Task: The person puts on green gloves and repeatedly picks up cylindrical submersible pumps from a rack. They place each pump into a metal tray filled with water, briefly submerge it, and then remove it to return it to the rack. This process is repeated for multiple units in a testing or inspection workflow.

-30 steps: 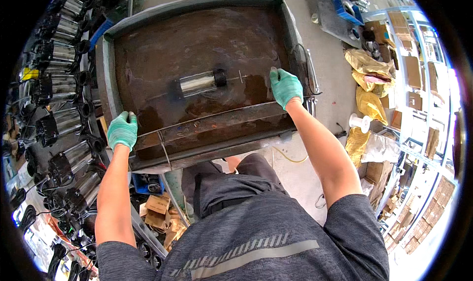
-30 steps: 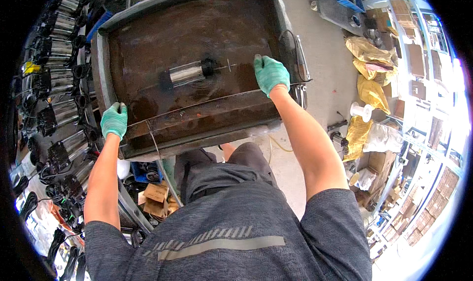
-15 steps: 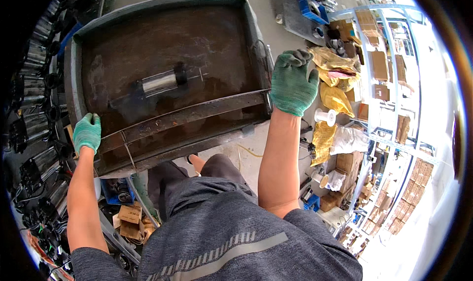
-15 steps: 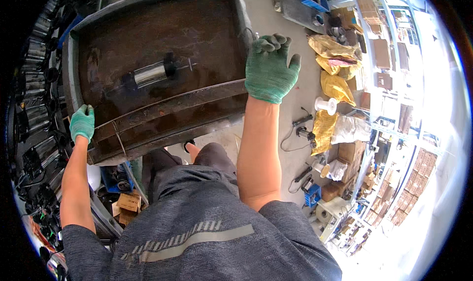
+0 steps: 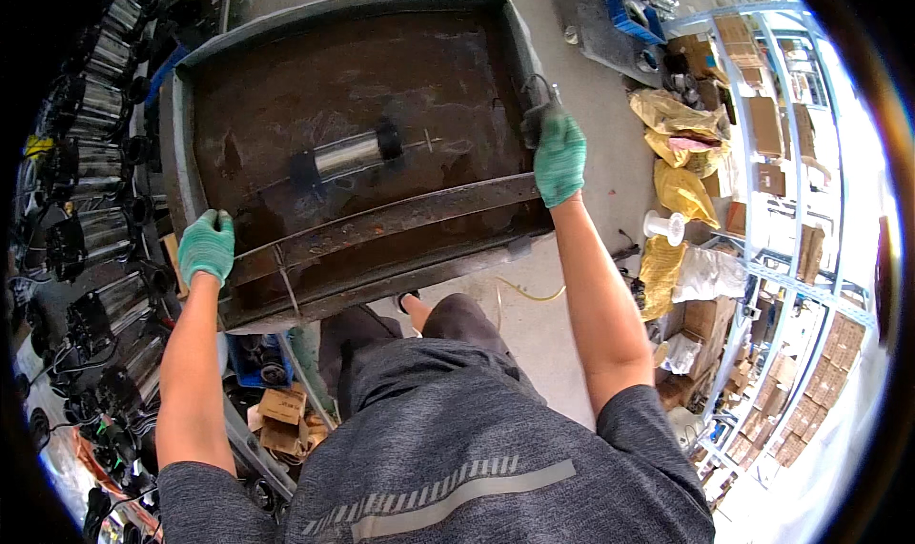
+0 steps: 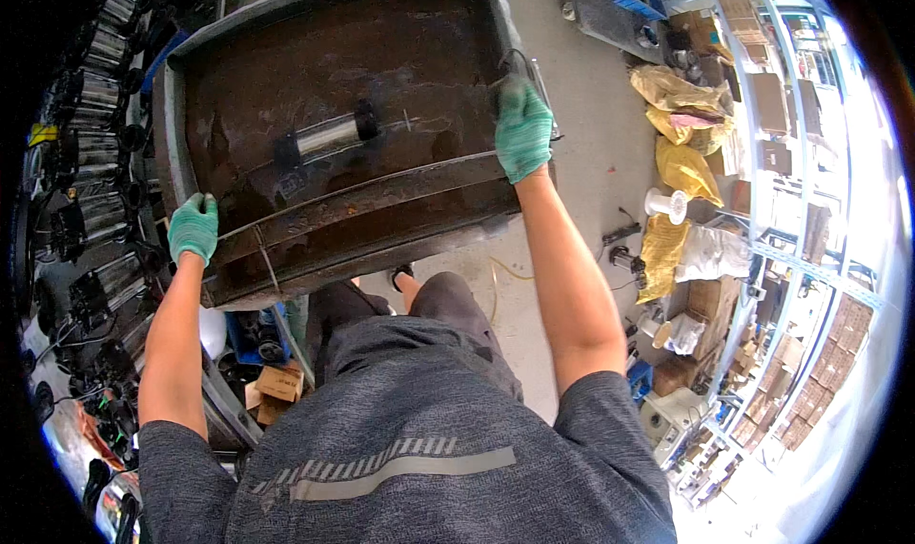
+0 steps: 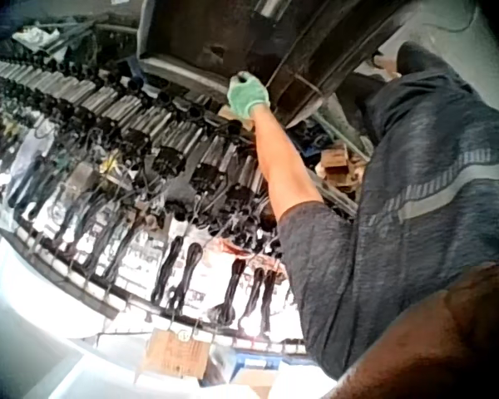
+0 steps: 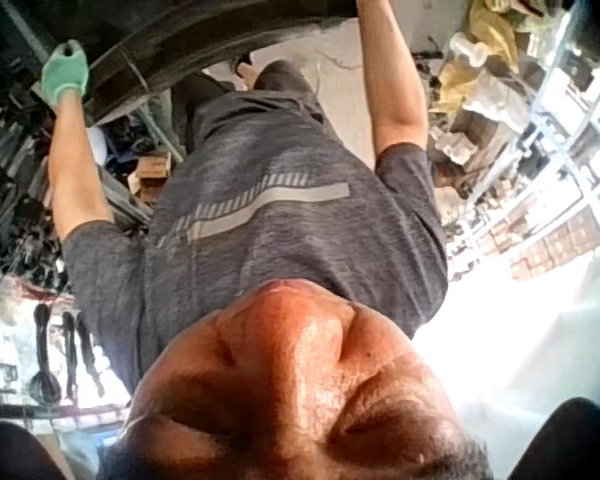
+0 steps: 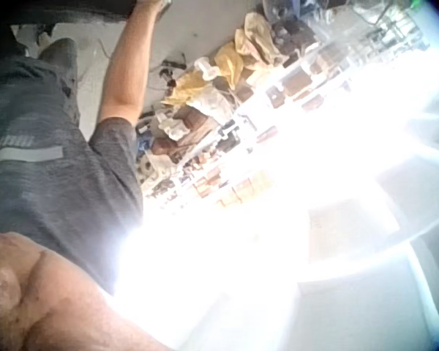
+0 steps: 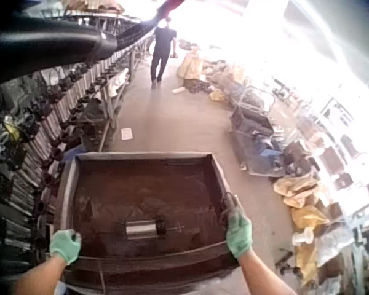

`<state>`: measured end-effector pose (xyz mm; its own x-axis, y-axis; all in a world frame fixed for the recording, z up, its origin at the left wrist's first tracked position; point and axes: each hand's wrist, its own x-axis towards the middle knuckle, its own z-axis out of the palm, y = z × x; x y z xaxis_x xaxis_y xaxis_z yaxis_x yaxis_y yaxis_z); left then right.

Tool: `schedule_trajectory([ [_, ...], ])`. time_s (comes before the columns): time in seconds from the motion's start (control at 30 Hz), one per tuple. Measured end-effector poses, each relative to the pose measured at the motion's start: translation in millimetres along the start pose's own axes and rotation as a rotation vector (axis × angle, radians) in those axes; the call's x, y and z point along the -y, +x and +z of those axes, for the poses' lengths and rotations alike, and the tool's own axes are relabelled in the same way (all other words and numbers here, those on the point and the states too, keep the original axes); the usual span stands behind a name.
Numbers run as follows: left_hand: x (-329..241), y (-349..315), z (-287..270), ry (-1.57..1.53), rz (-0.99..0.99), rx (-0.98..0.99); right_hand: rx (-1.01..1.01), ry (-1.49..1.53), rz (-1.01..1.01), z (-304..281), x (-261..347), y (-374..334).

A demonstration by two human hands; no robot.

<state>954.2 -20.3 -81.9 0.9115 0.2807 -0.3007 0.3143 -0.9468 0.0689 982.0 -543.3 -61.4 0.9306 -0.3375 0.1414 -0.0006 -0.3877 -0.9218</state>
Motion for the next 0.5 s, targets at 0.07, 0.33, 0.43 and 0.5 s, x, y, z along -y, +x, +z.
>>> schedule_trajectory([
  [0.07,2.8,1.3,2.5,-0.004,0.001,0.007,0.101,-0.340,-0.127,4.7,-34.3,-1.1],
  [0.33,-2.7,-0.6,-3.2,0.012,-0.035,0.052,0.064,-0.771,0.141,30.2,-41.6,2.4],
  [0.43,0.2,-1.3,2.5,0.018,-0.013,-0.015,0.148,-0.873,0.227,32.6,-28.3,4.8],
  [0.5,0.9,-1.0,4.2,0.010,-0.009,-0.030,0.192,-0.907,0.258,32.2,-22.6,6.1],
])
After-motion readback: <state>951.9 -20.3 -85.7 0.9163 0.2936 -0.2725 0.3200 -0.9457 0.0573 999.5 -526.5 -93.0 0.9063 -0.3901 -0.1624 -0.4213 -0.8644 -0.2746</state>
